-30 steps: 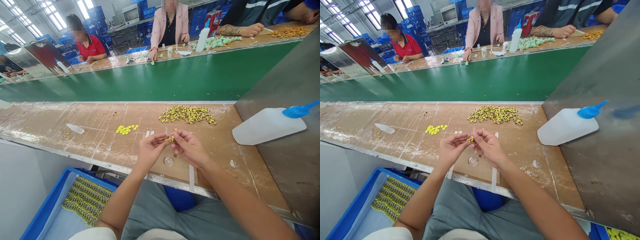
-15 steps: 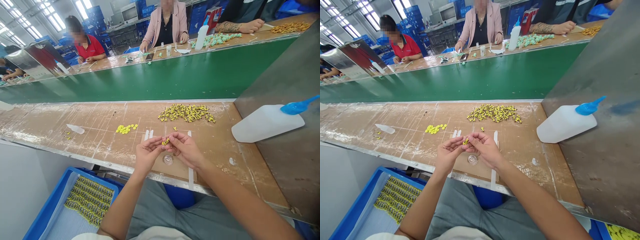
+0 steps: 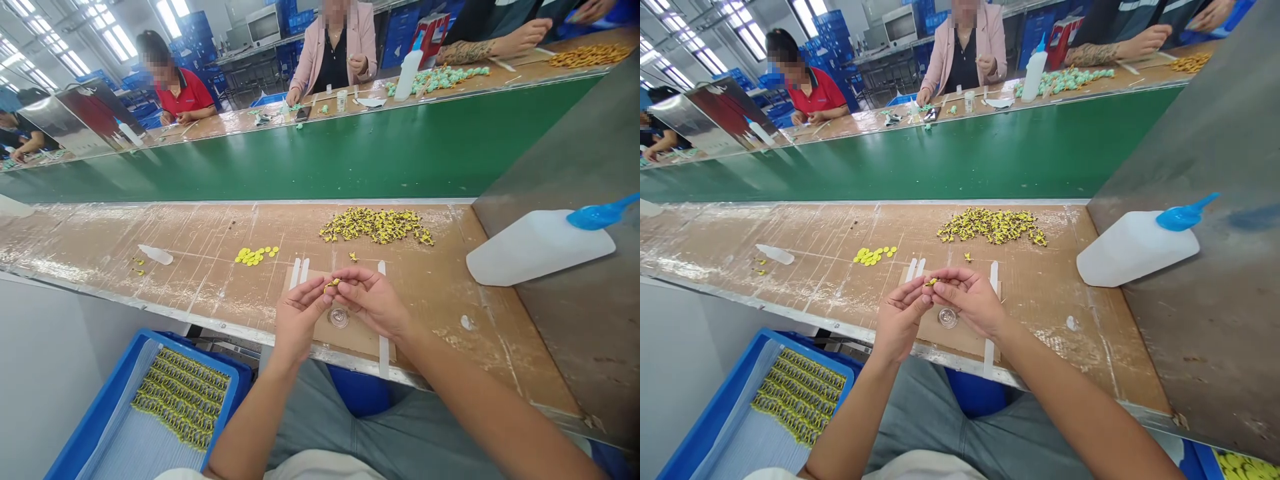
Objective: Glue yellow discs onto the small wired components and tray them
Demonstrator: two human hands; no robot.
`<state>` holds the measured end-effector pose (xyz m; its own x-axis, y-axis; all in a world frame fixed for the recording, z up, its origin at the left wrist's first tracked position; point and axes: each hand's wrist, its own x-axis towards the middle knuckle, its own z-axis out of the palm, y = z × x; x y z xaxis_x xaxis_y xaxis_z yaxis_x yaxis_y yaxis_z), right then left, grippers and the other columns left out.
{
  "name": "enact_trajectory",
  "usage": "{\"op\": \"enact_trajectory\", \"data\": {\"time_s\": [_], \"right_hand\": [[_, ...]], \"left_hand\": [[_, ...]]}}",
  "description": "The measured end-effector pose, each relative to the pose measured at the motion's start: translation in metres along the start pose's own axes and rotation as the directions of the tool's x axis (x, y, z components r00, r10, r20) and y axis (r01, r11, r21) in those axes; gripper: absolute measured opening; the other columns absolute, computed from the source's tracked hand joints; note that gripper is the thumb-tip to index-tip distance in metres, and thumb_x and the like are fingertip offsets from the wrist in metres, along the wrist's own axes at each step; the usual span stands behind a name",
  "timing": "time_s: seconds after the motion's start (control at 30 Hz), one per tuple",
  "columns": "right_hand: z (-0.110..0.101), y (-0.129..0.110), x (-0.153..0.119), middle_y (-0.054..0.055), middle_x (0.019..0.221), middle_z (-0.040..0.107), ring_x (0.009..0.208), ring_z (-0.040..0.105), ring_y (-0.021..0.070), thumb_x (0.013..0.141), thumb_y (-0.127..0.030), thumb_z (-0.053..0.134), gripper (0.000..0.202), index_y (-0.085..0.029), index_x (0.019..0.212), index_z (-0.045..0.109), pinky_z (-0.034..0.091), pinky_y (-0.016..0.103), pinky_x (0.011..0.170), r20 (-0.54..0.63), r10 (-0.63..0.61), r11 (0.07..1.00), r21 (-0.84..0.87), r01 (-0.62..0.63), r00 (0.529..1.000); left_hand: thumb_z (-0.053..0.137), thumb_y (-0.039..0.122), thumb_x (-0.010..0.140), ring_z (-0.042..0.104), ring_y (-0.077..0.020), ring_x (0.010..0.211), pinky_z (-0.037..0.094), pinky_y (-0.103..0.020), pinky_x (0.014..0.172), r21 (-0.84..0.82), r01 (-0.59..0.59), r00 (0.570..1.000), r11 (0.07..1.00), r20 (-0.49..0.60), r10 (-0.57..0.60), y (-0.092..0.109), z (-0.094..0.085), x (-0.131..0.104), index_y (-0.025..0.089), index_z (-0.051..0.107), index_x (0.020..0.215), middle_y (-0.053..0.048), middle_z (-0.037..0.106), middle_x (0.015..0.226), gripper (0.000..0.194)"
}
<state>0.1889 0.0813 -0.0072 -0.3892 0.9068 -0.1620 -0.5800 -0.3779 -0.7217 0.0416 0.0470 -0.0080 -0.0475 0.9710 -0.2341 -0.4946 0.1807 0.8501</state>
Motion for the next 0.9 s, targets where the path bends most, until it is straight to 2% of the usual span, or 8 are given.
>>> {"op": "enact_trajectory", "data": {"time_s": [0.23, 0.43, 0.53, 0.73, 0.9], "right_hand": [[0.002, 0.002, -0.002, 0.003, 0.082, 0.076, 0.075, 0.074, 0.0119, 0.062, -0.024, 0.089, 0.027, -0.02, 0.085, 0.075, 0.061, 0.015, 0.068, -0.039, -0.009, 1.0, 0.004, 0.009, 0.999], [0.004, 0.009, -0.007, 0.001, 0.09, 0.075, 0.077, 0.073, 0.0093, 0.069, -0.026, 0.086, 0.028, -0.024, 0.094, 0.075, 0.06, 0.014, 0.069, -0.03, -0.059, 0.998, 0.029, 0.06, 0.998], [0.002, 0.007, -0.009, -0.001, 0.092, 0.075, 0.081, 0.073, 0.0094, 0.069, -0.027, 0.085, 0.023, -0.027, 0.09, 0.076, 0.06, 0.011, 0.07, -0.027, -0.053, 0.997, 0.046, 0.054, 0.998], [-0.007, -0.004, -0.008, -0.001, 0.096, 0.076, 0.085, 0.073, 0.0095, 0.064, -0.026, 0.088, 0.023, -0.027, 0.084, 0.076, 0.058, 0.008, 0.069, -0.105, -0.045, 0.998, 0.039, 0.049, 0.993], [-0.023, -0.007, -0.011, 0.0, 0.083, 0.075, 0.072, 0.073, 0.0122, 0.063, -0.028, 0.089, 0.025, -0.025, 0.085, 0.077, 0.062, 0.016, 0.062, -0.18, -0.073, 0.985, -0.17, 0.042, 0.981]], "left_hand": [[0.089, 0.015, 0.061, 0.073, -0.016, 0.093, 0.056, -0.024, 0.085, -0.096, 0.003, 1.0, 0.995, 0.007, -0.003, -0.005, 0.001, -0.001, 0.021, 0.076, 0.099, -0.007, 0.077, 0.101, 0.04], [0.082, 0.02, 0.073, 0.073, -0.0131, 0.091, 0.055, -0.019, 0.078, -0.158, -0.046, 0.998, 0.986, 0.021, 0.05, -0.01, 0.002, -0.006, 0.024, 0.075, 0.1, -0.005, 0.077, 0.103, 0.028], [0.08, 0.022, 0.076, 0.072, -0.0128, 0.09, 0.055, -0.017, 0.072, -0.174, -0.032, 0.999, 0.984, -0.007, 0.032, -0.009, -0.006, -0.009, 0.024, 0.075, 0.099, -0.005, 0.075, 0.108, 0.024], [0.081, 0.023, 0.075, 0.07, -0.01, 0.092, 0.054, -0.015, 0.077, -0.169, -0.045, 0.991, 0.985, -0.135, 0.022, -0.01, -0.033, -0.014, 0.022, 0.076, 0.1, -0.005, 0.074, 0.11, 0.025], [0.085, 0.025, 0.07, 0.07, -0.0098, 0.091, 0.054, -0.019, 0.083, -0.138, -0.056, 0.982, 0.989, -0.189, 0.03, -0.025, -0.048, -0.014, 0.022, 0.076, 0.099, -0.005, 0.074, 0.111, 0.031]]}}
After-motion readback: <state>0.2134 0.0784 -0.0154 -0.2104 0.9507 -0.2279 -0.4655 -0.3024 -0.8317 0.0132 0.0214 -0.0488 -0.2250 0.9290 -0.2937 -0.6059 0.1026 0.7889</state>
